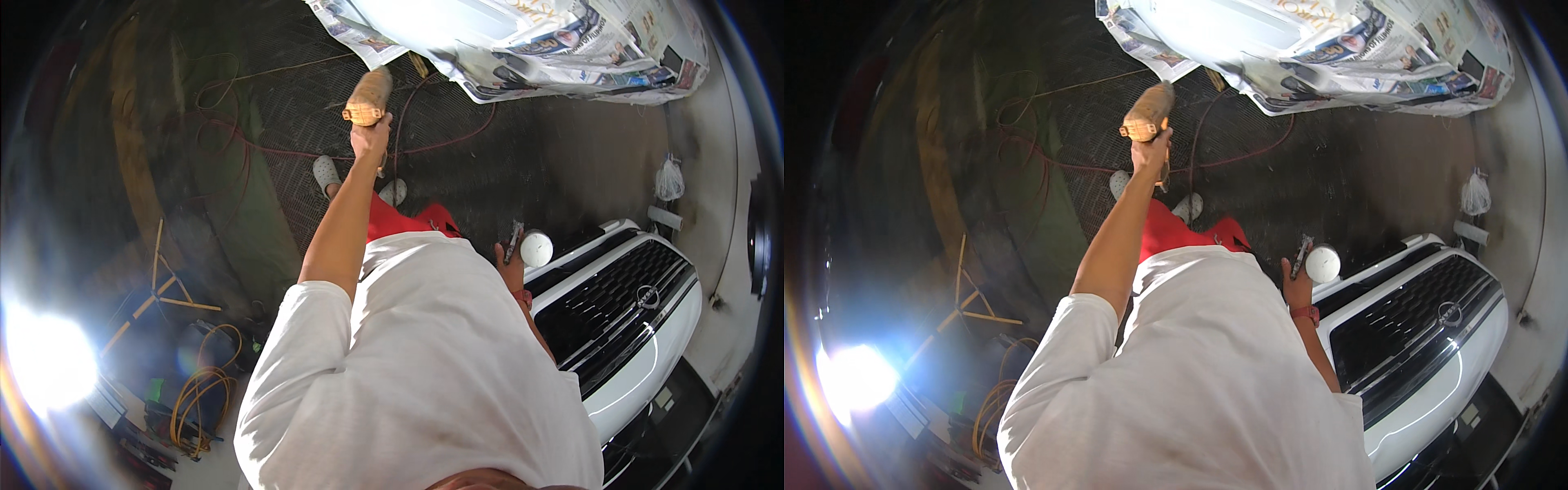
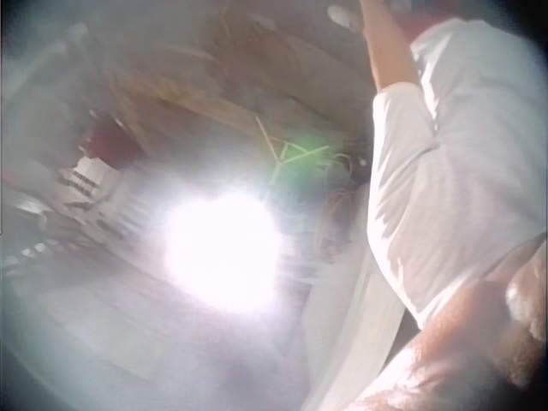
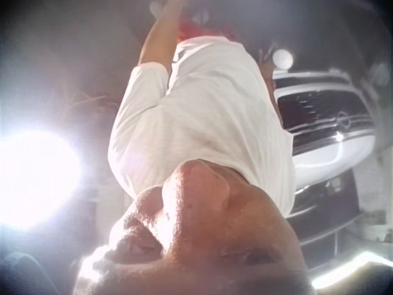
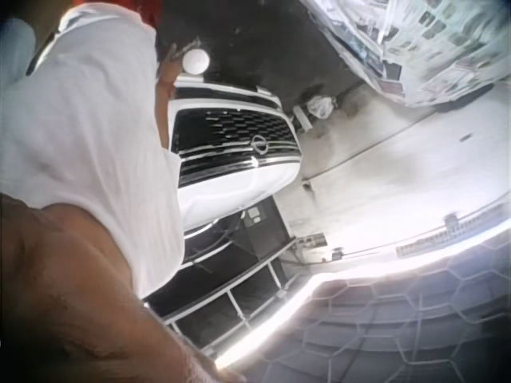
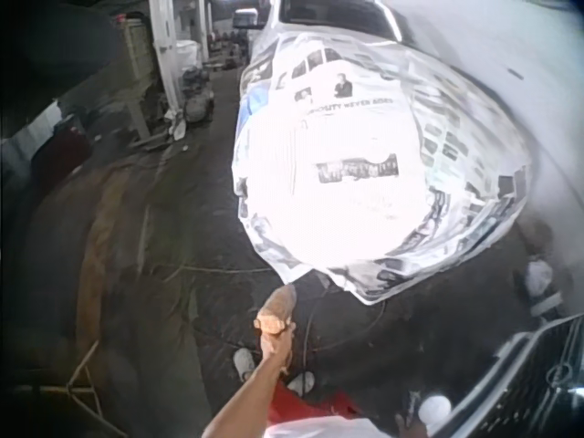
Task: The person uses a spray gun to apply white paint to a car hood covered in newspaper. They then use a heat gun to dry the painted surface, moving the tool back and forth across the hood.
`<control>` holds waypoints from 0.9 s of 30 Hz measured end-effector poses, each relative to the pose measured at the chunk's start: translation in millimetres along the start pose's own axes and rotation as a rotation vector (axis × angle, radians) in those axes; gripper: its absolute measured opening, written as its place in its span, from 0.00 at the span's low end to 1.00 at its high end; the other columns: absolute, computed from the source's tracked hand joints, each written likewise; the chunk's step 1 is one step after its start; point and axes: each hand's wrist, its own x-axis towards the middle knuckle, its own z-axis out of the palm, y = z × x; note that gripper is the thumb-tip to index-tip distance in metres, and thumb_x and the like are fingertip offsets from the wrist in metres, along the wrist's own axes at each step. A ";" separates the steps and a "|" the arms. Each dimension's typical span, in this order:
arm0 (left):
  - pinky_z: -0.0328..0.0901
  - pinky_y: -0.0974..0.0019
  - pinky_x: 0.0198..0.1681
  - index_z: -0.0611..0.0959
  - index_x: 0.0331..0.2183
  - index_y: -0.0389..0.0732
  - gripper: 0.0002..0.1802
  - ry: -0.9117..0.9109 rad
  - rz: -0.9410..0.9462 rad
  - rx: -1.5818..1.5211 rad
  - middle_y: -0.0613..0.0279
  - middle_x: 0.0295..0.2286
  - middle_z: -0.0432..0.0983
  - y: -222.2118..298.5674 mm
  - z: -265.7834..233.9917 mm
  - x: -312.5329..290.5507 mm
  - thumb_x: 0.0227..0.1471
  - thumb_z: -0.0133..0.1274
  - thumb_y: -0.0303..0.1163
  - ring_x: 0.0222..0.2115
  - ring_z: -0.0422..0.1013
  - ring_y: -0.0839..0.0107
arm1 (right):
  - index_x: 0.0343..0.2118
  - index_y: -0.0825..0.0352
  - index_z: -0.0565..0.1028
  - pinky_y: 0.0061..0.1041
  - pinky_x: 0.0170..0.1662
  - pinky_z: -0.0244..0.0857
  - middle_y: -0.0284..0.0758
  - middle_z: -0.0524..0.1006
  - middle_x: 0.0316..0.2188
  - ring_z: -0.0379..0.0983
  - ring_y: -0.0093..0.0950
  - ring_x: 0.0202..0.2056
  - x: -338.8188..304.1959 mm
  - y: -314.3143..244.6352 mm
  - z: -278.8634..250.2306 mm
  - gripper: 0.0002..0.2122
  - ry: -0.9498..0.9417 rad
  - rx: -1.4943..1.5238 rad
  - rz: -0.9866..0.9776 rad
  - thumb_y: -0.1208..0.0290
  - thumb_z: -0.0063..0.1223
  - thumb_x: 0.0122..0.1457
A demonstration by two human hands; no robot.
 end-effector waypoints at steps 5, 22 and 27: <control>0.71 0.59 0.41 0.82 0.46 0.34 0.25 0.061 0.018 -0.193 0.56 0.35 0.82 14.4 -6.5 -5.8 0.49 0.66 0.38 0.35 0.78 0.64 | 0.73 0.67 0.48 0.40 0.66 0.55 0.58 0.61 0.66 0.63 0.53 0.64 -0.9 5.2 1.5 0.39 -0.057 0.033 0.011 0.57 0.57 0.67; 0.70 0.62 0.33 0.79 0.47 0.30 0.23 0.234 0.304 -0.367 0.59 0.29 0.78 100.9 -89.3 -23.5 0.51 0.62 0.32 0.28 0.75 0.70 | 0.72 0.68 0.51 0.39 0.50 0.71 0.51 0.73 0.50 0.74 0.43 0.49 26.2 -1.3 12.8 0.40 0.083 -0.146 -0.318 0.61 0.61 0.64; 0.70 0.53 0.59 0.66 0.60 0.30 0.43 -0.029 0.428 -0.089 0.40 0.52 0.73 109.3 -53.1 -61.5 0.50 0.67 0.39 0.54 0.72 0.52 | 0.72 0.71 0.50 0.39 0.71 0.46 0.58 0.56 0.69 0.50 0.53 0.71 26.5 -29.9 -3.9 0.40 -0.198 0.109 -0.013 0.55 0.56 0.66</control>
